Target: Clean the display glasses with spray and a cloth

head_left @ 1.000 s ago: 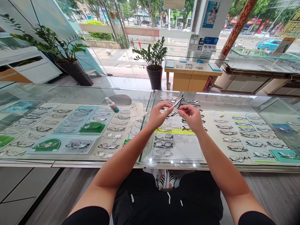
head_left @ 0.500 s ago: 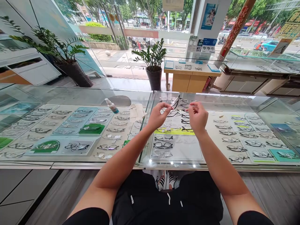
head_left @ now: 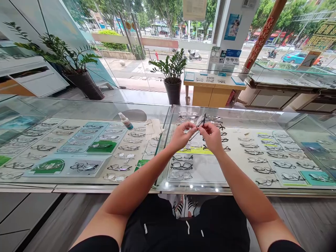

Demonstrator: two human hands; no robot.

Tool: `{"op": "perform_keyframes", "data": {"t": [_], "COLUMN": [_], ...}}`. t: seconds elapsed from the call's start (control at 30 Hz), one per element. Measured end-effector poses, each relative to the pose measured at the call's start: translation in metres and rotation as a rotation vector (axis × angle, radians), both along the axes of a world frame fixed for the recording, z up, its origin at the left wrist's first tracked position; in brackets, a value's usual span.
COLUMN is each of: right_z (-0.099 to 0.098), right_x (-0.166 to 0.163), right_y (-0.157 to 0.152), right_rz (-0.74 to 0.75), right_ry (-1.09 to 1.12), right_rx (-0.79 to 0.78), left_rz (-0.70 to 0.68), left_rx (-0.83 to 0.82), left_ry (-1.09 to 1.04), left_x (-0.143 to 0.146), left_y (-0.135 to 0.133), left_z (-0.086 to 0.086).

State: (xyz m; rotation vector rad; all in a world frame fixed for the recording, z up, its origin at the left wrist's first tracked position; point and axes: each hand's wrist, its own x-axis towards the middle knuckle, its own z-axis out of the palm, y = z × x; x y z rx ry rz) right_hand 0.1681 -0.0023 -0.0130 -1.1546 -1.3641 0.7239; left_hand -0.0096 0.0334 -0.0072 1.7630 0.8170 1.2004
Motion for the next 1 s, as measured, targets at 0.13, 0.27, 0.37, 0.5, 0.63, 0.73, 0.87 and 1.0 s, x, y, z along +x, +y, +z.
{"op": "perform_keyframes", "data": {"t": [0.13,0.27,0.37,0.5,0.63,0.73,0.87,1.0], "right_z": [0.000,0.000,-0.002,-0.003,0.001,0.002,0.000,0.002], "right_x": [0.004,0.009,0.011,0.012,0.006,-0.003,-0.011,-0.010], "right_y": [0.005,0.012,0.015,0.013,0.001,-0.006,-0.008,-0.007], "right_rz": [-0.067,-0.112,-0.138,-0.279,-0.471,-0.185,0.049,0.154], "right_ry": [0.119,0.265,0.289,0.268,-0.012,-0.214,-0.247,-0.216], "right_rx": [-0.108,-0.220,-0.259,-0.216,0.169,0.248,0.197,0.161], "left_rz": [0.020,0.103,0.148,0.171,0.130,0.047,-0.072,-0.174], "left_rx": [-0.110,-0.170,-0.226,-0.275,-0.179,-0.134,-0.183,-0.289], "left_ry": [-0.149,-0.264,-0.364,-0.452,-0.358,-0.253,-0.215,-0.262], "left_x": [-0.001,-0.006,-0.008,-0.008,-0.008,-0.005,-0.003,-0.005], "left_y": [0.006,0.015,0.019,0.021,0.018,0.010,0.001,0.003], "left_z": [-0.004,-0.003,-0.002,-0.003,-0.003,-0.001,0.001,0.003]}}
